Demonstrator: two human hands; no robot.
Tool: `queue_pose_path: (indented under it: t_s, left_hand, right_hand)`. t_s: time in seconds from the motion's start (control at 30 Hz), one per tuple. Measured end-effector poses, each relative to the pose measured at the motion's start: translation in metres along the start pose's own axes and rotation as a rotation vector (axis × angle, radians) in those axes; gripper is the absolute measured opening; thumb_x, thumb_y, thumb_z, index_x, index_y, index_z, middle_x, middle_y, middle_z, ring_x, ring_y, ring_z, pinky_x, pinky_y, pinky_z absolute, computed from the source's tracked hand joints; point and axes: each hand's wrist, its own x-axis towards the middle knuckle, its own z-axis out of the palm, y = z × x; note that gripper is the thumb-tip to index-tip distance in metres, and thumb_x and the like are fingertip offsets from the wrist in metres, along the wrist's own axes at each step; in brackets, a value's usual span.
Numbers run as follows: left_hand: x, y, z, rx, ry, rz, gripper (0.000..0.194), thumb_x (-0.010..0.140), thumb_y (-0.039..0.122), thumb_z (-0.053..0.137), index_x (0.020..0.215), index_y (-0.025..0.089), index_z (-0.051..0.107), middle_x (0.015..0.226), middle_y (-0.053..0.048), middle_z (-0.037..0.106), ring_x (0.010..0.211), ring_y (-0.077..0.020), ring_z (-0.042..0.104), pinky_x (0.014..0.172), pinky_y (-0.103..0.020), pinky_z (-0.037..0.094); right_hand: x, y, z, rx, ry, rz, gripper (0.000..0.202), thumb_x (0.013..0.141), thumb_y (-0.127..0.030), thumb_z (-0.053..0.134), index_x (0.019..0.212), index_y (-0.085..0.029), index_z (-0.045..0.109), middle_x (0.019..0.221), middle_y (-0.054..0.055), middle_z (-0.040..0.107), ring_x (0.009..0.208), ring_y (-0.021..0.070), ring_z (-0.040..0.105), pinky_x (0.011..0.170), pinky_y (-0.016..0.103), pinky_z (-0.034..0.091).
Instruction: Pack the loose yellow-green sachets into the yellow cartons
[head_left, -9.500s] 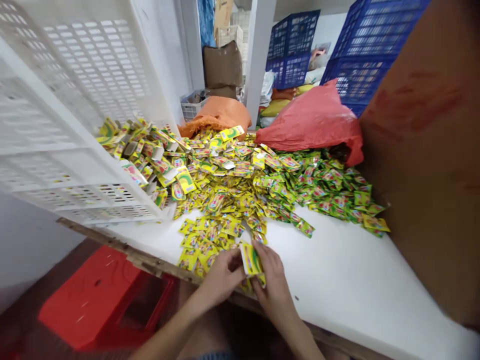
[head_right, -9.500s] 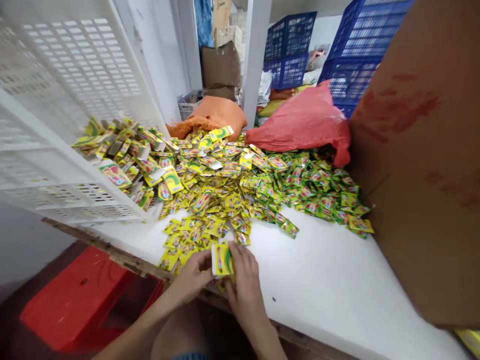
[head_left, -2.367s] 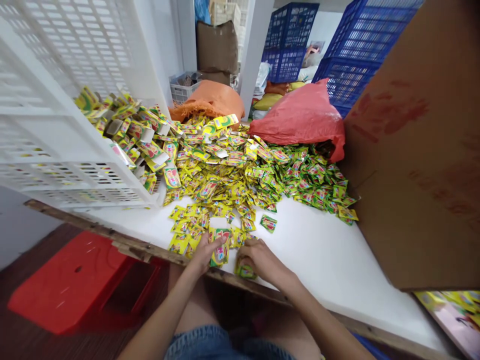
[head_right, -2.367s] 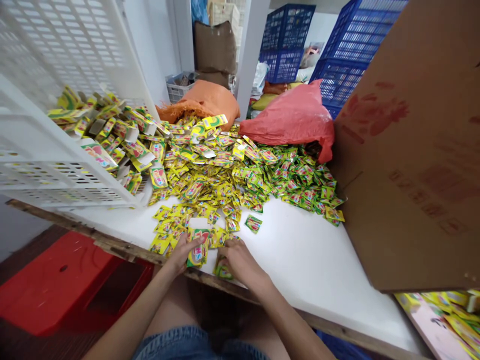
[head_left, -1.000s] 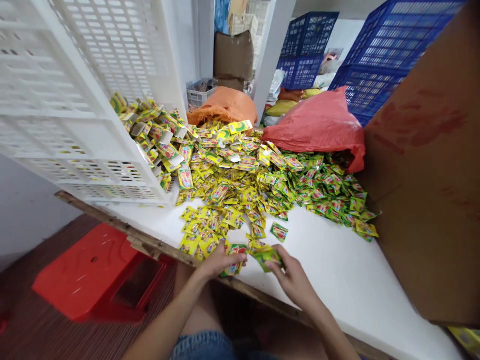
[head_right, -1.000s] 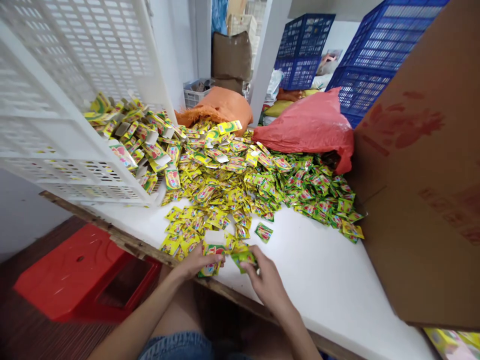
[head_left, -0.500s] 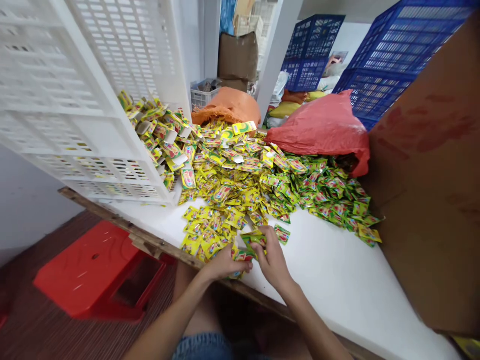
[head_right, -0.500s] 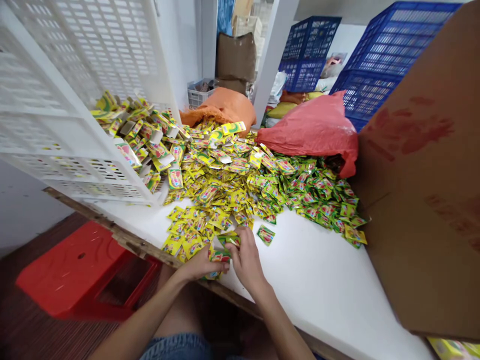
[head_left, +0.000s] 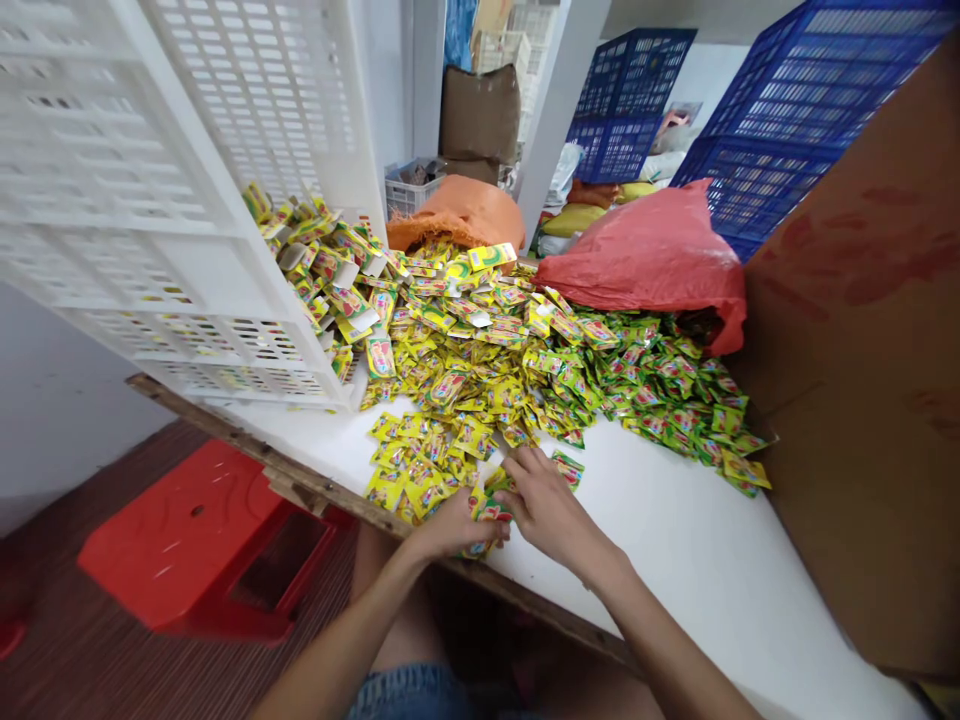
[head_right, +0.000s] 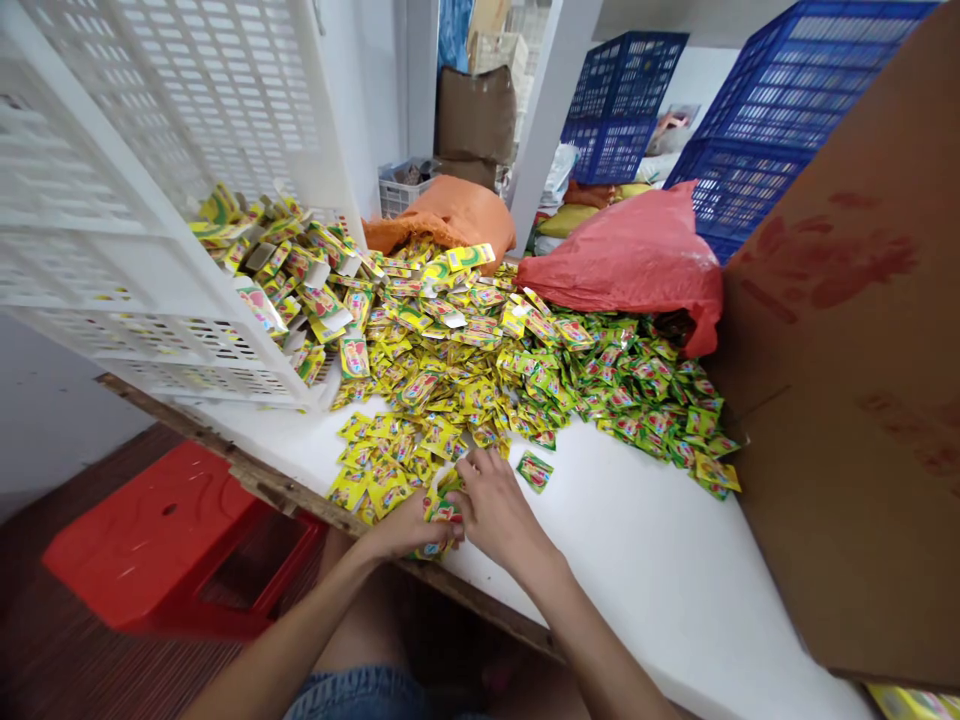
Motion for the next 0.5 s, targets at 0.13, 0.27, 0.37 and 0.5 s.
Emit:
queue_pose_path:
  t_s: [0.13,0.27,0.37,0.5]
  left_hand:
    - [-0.001,0.004,0.000,0.074,0.038,0.056,0.015,0.060,0.012,0.060,0.075,0.014,0.058,0.065,0.001,0.059,0.062,-0.0120,0.054,0.062,-0.024,0.044]
    - [-0.003,0.004,0.000,-0.020,0.007,0.017,0.015,0.064,0.019,0.062,0.077,0.013,0.056,0.065,0.000,0.059,0.058,-0.0117,0.054,0.058,-0.025,0.045]
    - [-0.003,0.001,0.001,-0.044,0.018,-0.010,0.022,0.065,0.024,0.066,0.080,0.014,0.055,0.064,0.000,0.060,0.058,-0.0123,0.055,0.057,-0.025,0.044]
    - [-0.002,-0.001,0.001,-0.047,0.016,-0.012,0.021,0.065,0.024,0.066,0.079,0.014,0.054,0.062,0.000,0.061,0.056,-0.0119,0.055,0.056,-0.024,0.044]
  right_hand:
    - [0.001,-0.008,0.008,0.103,0.000,-0.025,0.008,0.084,-0.021,0.048,0.091,-0.021,0.051,0.097,0.008,0.052,0.093,0.0244,0.047,0.081,0.042,0.041]
    - [-0.007,-0.001,0.012,0.307,0.072,0.037,0.022,0.084,-0.021,0.048,0.105,-0.020,0.043,0.103,0.008,0.052,0.099,0.0222,0.048,0.084,0.038,0.041]
    - [-0.012,0.005,0.013,0.312,0.162,0.063,0.013,0.084,-0.021,0.048,0.097,-0.021,0.045,0.099,0.006,0.054,0.097,0.0214,0.049,0.084,0.037,0.040]
    - [-0.009,0.003,0.015,0.156,0.203,0.088,0.007,0.081,-0.021,0.054,0.086,-0.021,0.049,0.090,0.004,0.056,0.090,0.0224,0.049,0.079,0.037,0.038]
